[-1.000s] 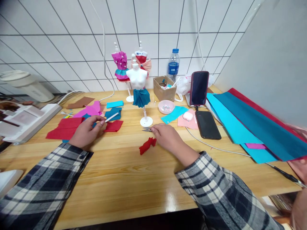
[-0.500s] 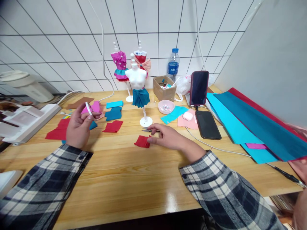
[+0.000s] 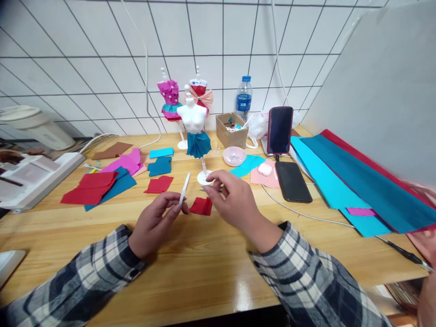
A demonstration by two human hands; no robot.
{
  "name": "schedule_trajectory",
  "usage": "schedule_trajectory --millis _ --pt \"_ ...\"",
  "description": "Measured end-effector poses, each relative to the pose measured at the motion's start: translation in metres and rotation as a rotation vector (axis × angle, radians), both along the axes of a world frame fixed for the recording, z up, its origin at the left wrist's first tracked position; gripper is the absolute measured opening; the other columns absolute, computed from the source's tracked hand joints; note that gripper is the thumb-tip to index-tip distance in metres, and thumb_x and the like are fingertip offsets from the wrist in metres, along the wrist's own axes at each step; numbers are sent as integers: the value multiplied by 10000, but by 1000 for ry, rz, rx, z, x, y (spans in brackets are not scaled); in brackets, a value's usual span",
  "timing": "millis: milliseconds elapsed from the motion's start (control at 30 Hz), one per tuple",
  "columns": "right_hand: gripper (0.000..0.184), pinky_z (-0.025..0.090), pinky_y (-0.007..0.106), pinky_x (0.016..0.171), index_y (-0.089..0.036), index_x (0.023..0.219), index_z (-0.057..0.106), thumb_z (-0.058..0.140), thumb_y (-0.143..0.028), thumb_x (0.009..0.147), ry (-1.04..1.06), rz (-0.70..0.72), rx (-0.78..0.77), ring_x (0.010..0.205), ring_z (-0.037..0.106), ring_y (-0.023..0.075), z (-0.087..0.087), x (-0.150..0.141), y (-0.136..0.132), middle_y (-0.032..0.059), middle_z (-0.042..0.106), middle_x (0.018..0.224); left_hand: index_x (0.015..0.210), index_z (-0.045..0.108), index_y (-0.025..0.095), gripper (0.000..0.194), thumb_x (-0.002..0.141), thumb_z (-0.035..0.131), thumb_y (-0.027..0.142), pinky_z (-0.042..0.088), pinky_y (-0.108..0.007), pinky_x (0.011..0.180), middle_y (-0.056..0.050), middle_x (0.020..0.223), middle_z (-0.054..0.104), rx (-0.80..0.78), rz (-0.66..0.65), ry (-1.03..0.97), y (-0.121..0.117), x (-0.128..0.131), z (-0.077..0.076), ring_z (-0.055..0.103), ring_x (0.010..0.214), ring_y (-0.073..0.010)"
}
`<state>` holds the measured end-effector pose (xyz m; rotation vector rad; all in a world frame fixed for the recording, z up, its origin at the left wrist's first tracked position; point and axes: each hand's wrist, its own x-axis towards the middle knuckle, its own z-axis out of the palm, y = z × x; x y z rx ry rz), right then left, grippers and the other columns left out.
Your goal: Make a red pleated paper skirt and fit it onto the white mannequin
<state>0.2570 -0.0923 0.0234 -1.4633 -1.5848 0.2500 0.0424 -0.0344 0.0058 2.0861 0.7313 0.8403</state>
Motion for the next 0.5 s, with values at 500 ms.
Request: schedule_trajectory --millis 500 --pt "101 511 282 669 -225 977 651 644 -207 877 23 132 180 786 667 156 -9 -29 -9 21 732 856 1120 579 222 220 908 590 166 551 -191 816 -8 999 736 131 -78 -24 -8 2 -2 706 897 -110"
